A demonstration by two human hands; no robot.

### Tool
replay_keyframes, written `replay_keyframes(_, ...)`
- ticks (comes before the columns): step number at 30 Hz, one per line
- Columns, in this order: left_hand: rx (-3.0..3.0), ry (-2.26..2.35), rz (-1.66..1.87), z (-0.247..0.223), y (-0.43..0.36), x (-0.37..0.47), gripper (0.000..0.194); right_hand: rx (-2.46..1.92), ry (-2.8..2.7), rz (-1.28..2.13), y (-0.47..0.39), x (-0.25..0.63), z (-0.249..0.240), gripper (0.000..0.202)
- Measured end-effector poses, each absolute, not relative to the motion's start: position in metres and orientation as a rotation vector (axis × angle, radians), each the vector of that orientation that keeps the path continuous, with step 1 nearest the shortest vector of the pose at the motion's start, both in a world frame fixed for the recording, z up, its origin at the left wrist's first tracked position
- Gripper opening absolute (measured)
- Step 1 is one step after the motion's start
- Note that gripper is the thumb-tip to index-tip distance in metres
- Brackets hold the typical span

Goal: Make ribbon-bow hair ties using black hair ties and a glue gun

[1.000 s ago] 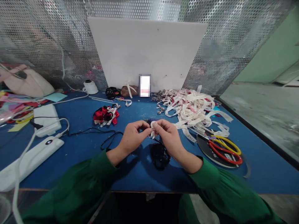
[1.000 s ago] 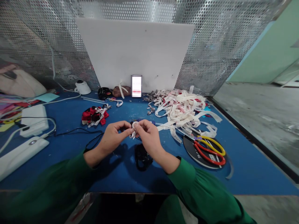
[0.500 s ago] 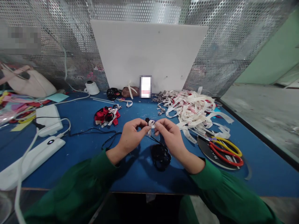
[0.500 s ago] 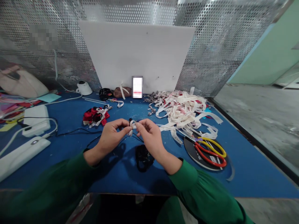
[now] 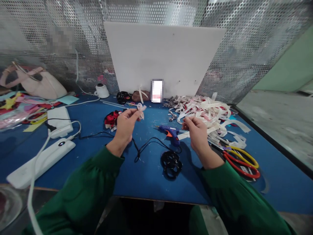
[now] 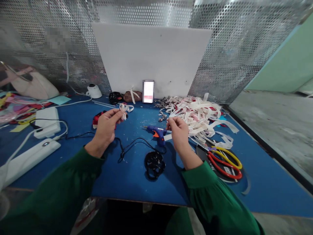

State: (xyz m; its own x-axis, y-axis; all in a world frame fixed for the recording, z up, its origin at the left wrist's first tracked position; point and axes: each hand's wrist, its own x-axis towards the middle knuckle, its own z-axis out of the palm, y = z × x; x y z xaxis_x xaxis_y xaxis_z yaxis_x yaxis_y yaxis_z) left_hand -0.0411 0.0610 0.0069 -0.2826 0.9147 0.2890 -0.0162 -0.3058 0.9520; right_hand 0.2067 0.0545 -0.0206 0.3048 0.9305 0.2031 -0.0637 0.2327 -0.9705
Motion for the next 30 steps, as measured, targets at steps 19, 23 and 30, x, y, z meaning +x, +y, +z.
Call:
replay_keyframes(19,2.045,2.688,0.550,-0.003,0.101,-0.136,0.026,-1.105,-1.048,0.868,0.057,0.208,-0.020,0.022)
replay_keyframes(23,2.038,2.668,0.426,-0.004,0.101,-0.137,0.027,-1.126,-1.044,0.855,0.059,0.209,-0.020,0.021)
replay_keyframes(30,2.033,2.637,0.432,-0.007,0.105,-0.140,0.027,-1.181,-1.065,0.825,0.063,0.214,-0.021,0.025)
